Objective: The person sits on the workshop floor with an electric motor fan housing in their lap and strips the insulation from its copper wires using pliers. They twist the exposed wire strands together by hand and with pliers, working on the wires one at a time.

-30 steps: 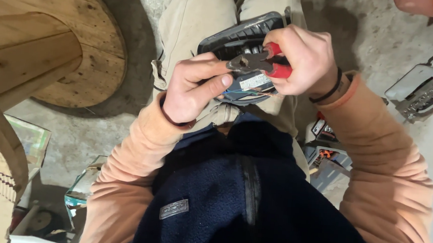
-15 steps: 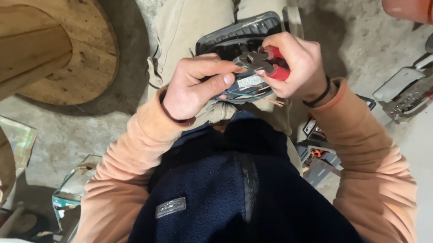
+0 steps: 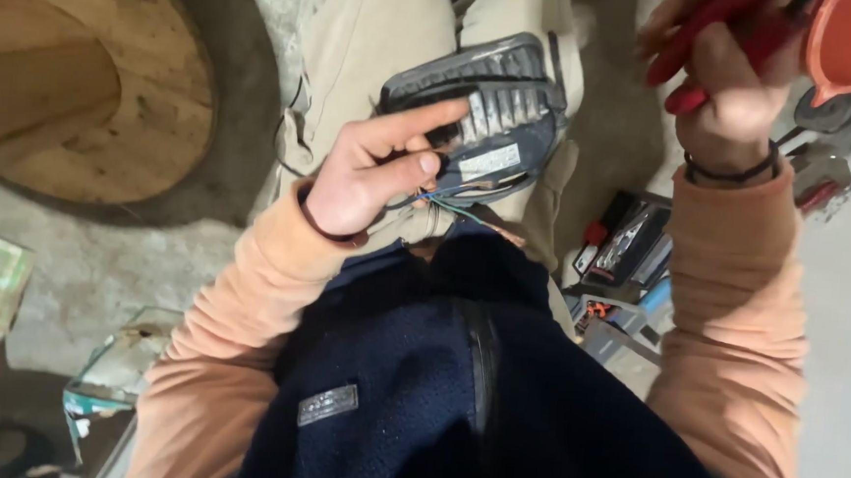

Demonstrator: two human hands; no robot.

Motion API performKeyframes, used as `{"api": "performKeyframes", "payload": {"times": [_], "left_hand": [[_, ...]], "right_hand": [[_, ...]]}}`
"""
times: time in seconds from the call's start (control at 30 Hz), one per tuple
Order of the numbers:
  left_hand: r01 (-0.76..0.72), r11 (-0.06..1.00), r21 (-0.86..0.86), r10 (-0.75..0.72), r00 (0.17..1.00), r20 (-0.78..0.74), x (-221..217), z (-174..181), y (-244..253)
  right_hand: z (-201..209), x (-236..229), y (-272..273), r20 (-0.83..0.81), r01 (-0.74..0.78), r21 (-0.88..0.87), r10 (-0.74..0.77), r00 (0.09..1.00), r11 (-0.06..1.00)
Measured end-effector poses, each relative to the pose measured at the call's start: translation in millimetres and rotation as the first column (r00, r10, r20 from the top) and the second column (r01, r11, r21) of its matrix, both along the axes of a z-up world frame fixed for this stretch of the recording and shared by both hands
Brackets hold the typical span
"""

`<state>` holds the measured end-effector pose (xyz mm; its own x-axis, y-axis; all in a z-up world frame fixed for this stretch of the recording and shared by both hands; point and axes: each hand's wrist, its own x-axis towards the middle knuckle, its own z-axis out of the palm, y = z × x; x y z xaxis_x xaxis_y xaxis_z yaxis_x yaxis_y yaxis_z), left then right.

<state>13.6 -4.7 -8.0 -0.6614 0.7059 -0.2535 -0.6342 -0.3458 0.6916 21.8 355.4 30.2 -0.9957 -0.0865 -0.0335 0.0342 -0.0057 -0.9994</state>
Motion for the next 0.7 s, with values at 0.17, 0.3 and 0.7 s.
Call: {"api": "performKeyframes", "payload": {"times": [0.17,0.3,0.7], "left_hand": [[0.003,0.999,-0.033,-0.003,1.0,0.016,1,5,0],[-0.019,0.998,-0.063,0.02,1.0,0.018,6,5,2],[-0.096,0.992,-0.084,0.094,0.995,-0.025,10,5,4]], "right_hand": [[7,12,-26,0.235,0.15,0.097,-0.169,0.957,0.984],[-6,24,-39,0.131,-0.014,0.146,-0.005,0.991,0.989],[35,9,-75,0.364,-0.028,0.004,0.025,0.931,1.0]]}}
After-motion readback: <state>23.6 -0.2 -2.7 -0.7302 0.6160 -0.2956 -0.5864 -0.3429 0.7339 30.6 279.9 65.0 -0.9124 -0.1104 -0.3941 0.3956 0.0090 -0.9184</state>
